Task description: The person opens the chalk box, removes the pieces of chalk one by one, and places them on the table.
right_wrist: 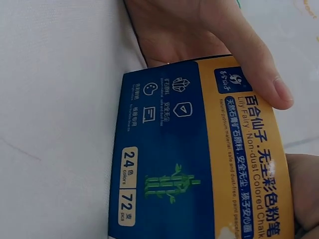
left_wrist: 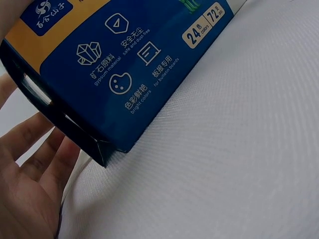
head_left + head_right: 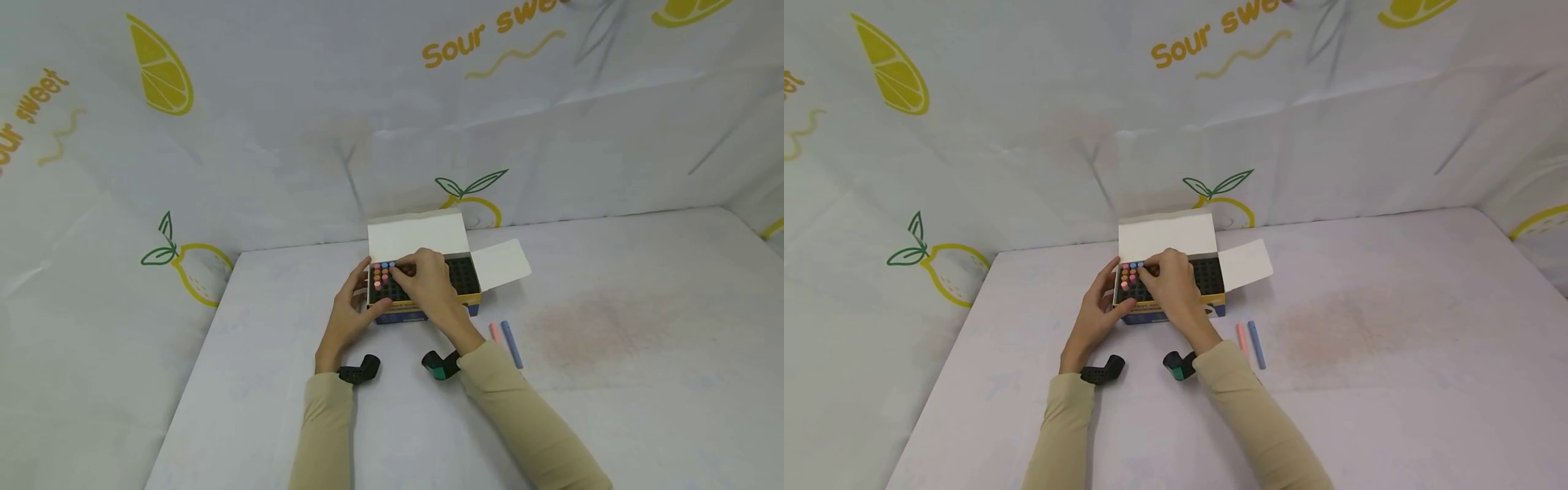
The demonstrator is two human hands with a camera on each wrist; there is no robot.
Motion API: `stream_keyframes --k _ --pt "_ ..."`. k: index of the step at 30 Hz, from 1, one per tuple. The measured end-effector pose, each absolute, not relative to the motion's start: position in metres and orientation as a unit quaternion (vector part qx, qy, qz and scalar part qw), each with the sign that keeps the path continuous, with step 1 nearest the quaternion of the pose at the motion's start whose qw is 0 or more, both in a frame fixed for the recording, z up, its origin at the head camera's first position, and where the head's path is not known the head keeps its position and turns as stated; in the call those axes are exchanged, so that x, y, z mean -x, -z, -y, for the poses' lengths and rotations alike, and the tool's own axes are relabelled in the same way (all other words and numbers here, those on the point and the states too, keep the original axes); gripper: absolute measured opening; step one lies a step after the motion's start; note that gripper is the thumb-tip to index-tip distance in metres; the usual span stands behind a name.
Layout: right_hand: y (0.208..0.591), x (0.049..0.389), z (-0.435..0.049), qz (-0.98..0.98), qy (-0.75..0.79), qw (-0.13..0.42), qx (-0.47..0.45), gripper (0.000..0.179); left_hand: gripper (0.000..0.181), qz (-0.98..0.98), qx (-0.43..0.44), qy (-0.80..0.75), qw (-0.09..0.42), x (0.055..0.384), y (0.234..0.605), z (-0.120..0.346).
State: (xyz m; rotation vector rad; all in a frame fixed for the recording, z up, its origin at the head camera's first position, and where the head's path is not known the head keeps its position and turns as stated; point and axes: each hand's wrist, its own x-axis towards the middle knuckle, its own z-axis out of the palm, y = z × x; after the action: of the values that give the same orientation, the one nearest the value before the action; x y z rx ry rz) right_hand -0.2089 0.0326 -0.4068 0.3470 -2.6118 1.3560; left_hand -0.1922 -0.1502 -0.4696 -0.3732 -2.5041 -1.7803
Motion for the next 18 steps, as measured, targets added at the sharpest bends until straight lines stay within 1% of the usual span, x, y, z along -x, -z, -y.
stream_keyframes --k 5,14,16,18 --pt "0.4083 0.2065 -0.031 0.886 -0.438 0.104 -0.108 0.016 0.084 0.813 0.118 0.57 0.025 0.1916 0.4704 0.1504" --pt "0.4099 0.2077 -0.0294 0.873 -0.449 0.152 -0.111 0.017 0.086 0.816 0.117 0.566 0.029 0.1913 0.4705 0.1507" --pt "0.4102 0.2078 -0.0295 0.871 -0.452 0.154 -0.111 0.018 0.086 0.816 0.118 0.565 0.03 0.1911 0.4703 0.1506" --pt "0.4104 0.2081 -0.0295 0.874 -0.452 0.144 -0.107 0.02 0.086 0.816 0.119 0.564 0.031 0.1908 0.47 0.1505"
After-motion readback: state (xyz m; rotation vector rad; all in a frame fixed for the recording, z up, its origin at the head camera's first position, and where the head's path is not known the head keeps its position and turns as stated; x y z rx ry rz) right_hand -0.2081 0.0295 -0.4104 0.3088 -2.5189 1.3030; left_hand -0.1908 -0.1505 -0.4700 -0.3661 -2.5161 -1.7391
